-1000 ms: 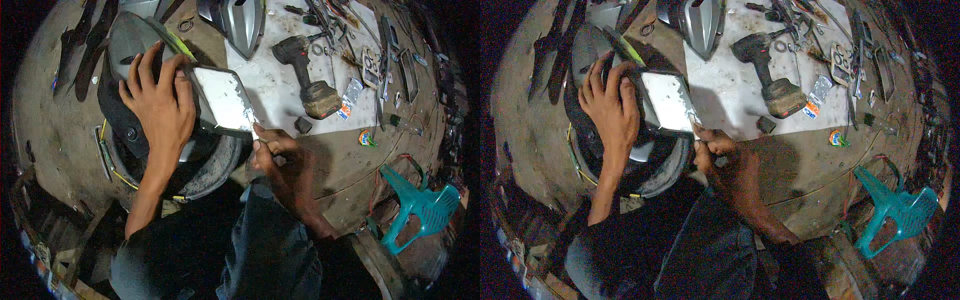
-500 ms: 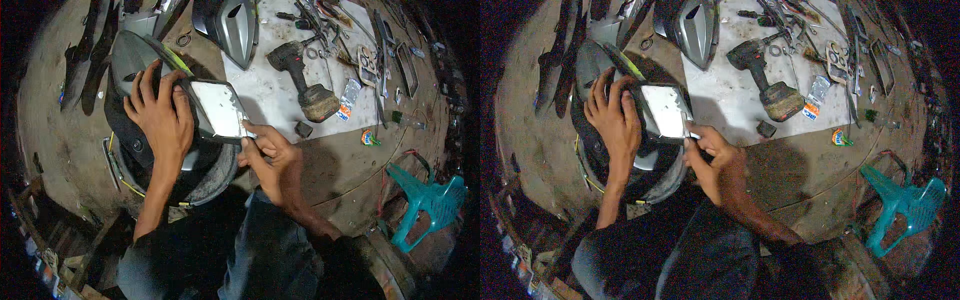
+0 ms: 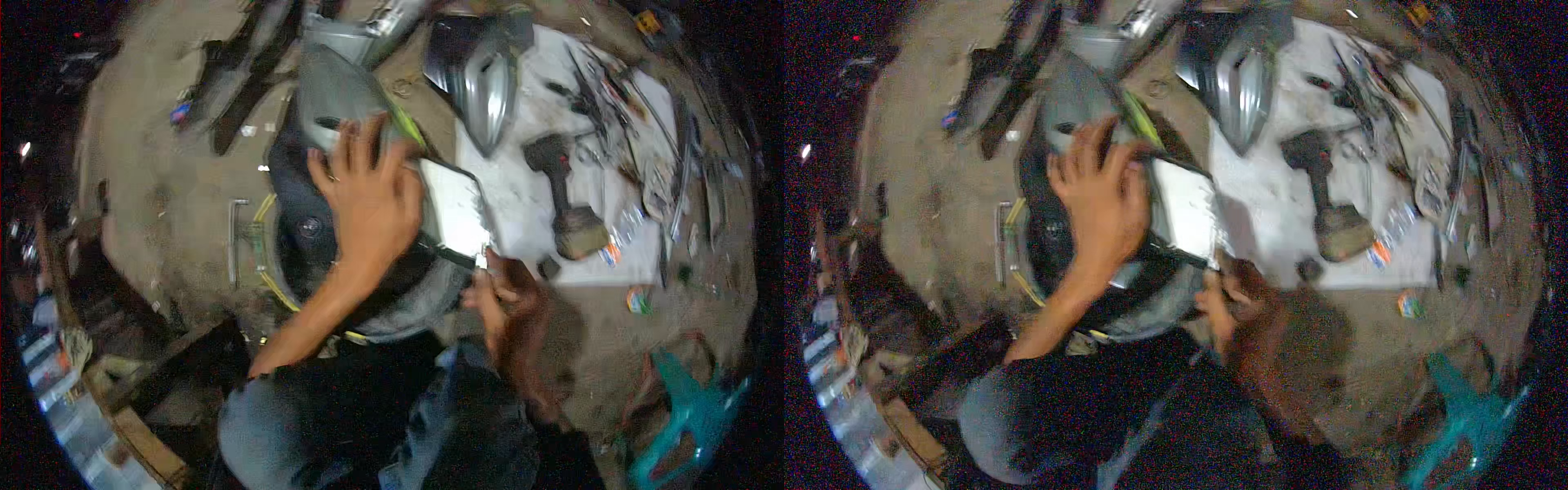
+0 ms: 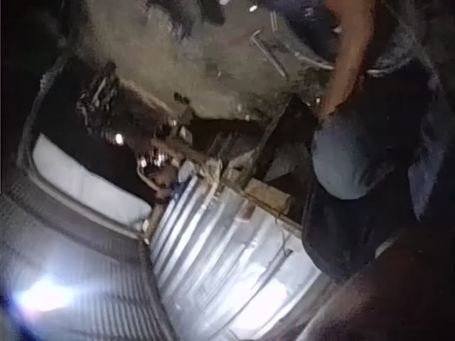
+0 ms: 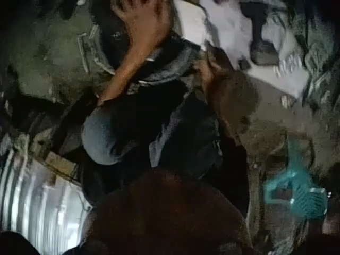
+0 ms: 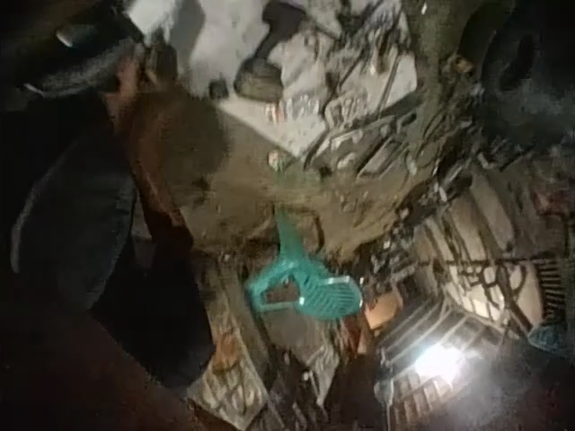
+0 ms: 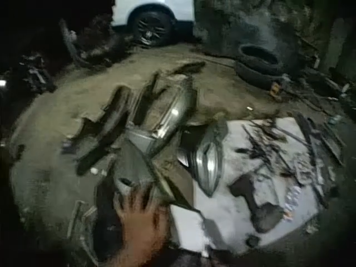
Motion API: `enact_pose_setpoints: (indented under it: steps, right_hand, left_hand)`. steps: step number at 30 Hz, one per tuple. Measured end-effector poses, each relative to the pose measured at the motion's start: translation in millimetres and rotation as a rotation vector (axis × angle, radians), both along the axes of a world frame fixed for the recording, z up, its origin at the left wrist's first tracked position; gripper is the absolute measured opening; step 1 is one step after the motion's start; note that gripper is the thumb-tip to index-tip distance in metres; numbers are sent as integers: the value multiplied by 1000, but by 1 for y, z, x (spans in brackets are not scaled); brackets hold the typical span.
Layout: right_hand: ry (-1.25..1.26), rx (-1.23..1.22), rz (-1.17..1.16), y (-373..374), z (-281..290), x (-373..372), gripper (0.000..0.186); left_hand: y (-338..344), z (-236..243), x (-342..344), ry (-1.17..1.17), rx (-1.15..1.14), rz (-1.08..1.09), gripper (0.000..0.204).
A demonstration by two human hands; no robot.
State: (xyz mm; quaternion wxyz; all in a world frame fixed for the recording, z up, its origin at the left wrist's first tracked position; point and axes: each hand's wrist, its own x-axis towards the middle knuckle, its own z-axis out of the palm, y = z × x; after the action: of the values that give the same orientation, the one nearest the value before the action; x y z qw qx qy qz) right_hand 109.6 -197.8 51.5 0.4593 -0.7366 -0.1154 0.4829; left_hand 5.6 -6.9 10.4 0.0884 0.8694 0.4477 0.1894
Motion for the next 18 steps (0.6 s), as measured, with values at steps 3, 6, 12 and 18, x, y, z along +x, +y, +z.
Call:
enact_pose_setpoints:
  steps: [3, 6, 12, 18]
  right_hand:
    - [-32, 123, -79, 12, 9, -9, 27]
    - [-110, 199, -137, -3, -11, 0, 27]
    - [-139, 220, -104, 16, 6, -7, 35]
    - [-256, 509, -22, 5, -29, 11, 35]
  left_hand:
    - [8, 21, -11, 16, 36, 25, 31]
    - [-3, 9, 1, -45, -53, -1, 31]
    - [2, 11, -7, -71, 9, 25, 30]
    - [-1, 6, 5, -127, -22, 14, 31]
